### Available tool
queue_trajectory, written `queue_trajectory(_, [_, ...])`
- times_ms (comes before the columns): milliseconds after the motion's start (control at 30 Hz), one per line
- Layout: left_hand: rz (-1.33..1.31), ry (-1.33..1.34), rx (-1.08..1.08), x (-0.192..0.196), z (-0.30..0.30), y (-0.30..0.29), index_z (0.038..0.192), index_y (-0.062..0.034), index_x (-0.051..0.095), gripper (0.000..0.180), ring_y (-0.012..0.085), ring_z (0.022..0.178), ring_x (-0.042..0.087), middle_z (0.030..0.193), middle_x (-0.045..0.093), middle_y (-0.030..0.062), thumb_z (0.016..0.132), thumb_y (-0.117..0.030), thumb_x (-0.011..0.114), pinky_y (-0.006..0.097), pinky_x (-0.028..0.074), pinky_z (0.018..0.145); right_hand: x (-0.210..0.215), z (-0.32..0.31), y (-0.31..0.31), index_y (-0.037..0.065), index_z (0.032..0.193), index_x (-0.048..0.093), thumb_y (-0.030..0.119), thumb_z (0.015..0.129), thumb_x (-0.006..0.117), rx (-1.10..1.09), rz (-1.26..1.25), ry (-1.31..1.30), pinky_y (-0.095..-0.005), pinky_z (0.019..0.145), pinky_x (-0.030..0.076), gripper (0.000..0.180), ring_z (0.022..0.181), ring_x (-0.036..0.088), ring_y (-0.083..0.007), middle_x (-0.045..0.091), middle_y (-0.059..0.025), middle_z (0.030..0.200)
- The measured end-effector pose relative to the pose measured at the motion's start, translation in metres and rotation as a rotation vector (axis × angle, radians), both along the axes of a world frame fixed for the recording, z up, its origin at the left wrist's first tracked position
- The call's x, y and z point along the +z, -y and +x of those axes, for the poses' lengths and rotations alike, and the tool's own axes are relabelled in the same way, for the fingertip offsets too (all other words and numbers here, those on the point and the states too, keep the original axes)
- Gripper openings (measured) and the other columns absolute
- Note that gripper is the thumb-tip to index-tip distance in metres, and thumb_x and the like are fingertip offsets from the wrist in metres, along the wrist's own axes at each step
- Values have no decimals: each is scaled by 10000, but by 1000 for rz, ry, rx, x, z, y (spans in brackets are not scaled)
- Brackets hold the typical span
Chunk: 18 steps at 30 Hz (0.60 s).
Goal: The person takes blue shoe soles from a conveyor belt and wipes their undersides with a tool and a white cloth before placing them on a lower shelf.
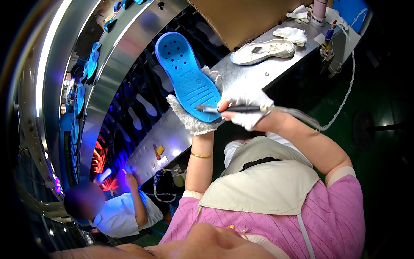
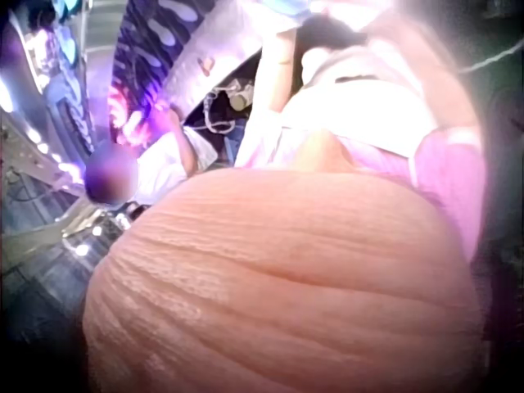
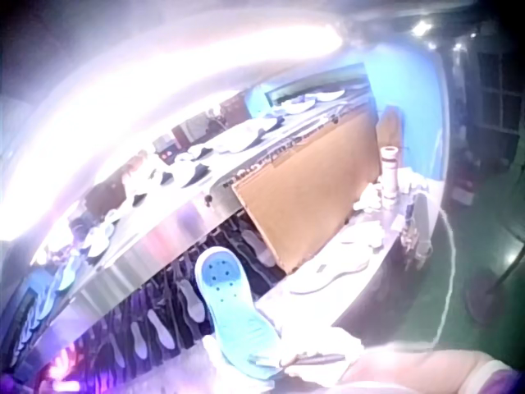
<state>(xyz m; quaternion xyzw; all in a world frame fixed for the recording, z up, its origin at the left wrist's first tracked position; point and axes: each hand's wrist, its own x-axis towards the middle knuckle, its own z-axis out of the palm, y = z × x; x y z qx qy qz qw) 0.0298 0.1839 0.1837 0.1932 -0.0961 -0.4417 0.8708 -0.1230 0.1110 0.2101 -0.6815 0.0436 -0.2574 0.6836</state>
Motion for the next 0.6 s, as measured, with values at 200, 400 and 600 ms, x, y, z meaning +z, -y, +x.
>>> queue_trajectory(200, [-107, 3, -109, 5, 7, -4, 1375, -98, 379, 754, 357, 1212, 448, 1328, 449, 209, 830, -609, 485, 522, 331, 1045, 12, -1, 8, 35, 902, 630, -1, 796, 659, 29, 124, -181, -234, 692, 488, 115, 726, 589, -85, 632, -19, 796])
queue_trajectory(400, [-145, -45, -213, 10, 20, -3, 1370, -69, 371, 768, 410, 1157, 485, 1316, 444, 244, 821, -583, 526, 522, 366, 1021, 9, -5, -2, -11, 892, 615, -13, 802, 650, 89, 45, -183, -234, 648, 498, 96, 726, 612, -113, 641, -80, 816])
queue_trajectory(600, [-163, 32, -273, 27, 22, -3, 1333, -49, 428, 722, 337, 1110, 546, 1270, 513, 200, 865, -599, 433, 476, 409, 994, 29, -13, 4, 21, 891, 616, 27, 808, 653, 134, 317, -227, -226, 643, 487, 91, 669, 599, -103, 641, -61, 772])
